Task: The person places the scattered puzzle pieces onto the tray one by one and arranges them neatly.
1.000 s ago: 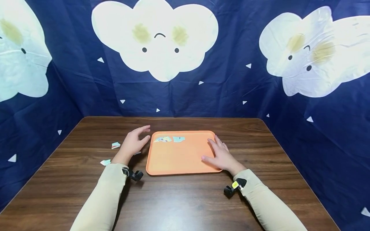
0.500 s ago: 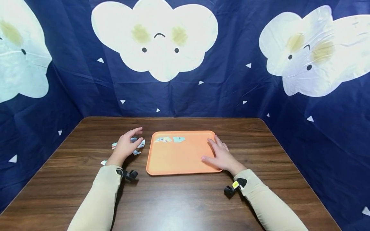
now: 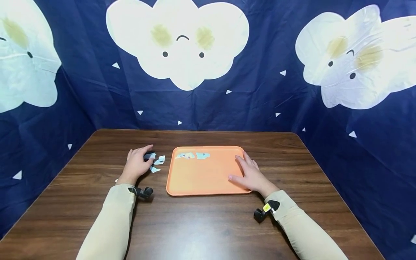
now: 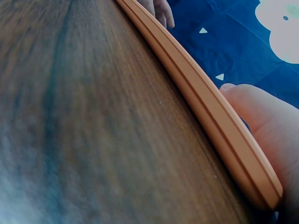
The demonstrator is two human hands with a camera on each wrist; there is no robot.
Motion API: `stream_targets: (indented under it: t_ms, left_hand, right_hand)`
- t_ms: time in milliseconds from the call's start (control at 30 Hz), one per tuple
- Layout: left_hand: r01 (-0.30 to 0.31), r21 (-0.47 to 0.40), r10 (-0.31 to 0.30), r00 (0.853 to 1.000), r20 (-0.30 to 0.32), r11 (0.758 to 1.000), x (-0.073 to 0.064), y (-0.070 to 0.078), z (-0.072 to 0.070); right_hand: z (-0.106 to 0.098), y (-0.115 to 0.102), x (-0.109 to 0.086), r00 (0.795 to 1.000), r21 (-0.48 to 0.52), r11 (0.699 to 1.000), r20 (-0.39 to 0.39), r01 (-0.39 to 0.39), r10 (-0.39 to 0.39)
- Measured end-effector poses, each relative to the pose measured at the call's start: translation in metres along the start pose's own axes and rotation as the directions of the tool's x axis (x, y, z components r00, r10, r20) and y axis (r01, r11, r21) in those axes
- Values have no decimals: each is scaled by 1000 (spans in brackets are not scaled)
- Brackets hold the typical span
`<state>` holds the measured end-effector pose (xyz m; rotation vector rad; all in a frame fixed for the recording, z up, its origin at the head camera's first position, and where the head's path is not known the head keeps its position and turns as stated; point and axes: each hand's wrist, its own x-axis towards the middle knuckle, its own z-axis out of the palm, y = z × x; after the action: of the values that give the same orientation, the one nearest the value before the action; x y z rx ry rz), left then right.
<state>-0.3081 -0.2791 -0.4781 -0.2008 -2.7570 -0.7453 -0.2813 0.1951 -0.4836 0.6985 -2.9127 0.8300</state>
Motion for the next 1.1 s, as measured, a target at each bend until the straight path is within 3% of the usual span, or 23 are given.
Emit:
stream_targets:
  t_ms: [167, 333, 633, 900, 1100]
  left_hand:
    - [32, 72, -38, 997, 72, 997, 0, -2, -2]
    - [17, 102, -25, 997, 71, 995, -1, -1, -3]
    - [6, 118, -7, 1000, 4, 993, 3, 2, -2]
    - [5, 54, -2, 999, -47, 999, 3, 3, -2]
    - [44, -15, -45, 994, -99, 999, 0, 5, -1]
  right_hand:
    - [0, -1, 0, 1000, -5, 1000, 2, -4, 4]
    - [0, -2, 0, 1000, -7, 1000, 1, 1, -1]
    - [0, 0, 0, 1000, 0, 1000, 5, -2, 2]
    - [-1, 0, -1, 1000, -5, 1000, -5, -1, 1]
    - [0, -1, -1, 1000, -8, 1000, 0, -6, 6]
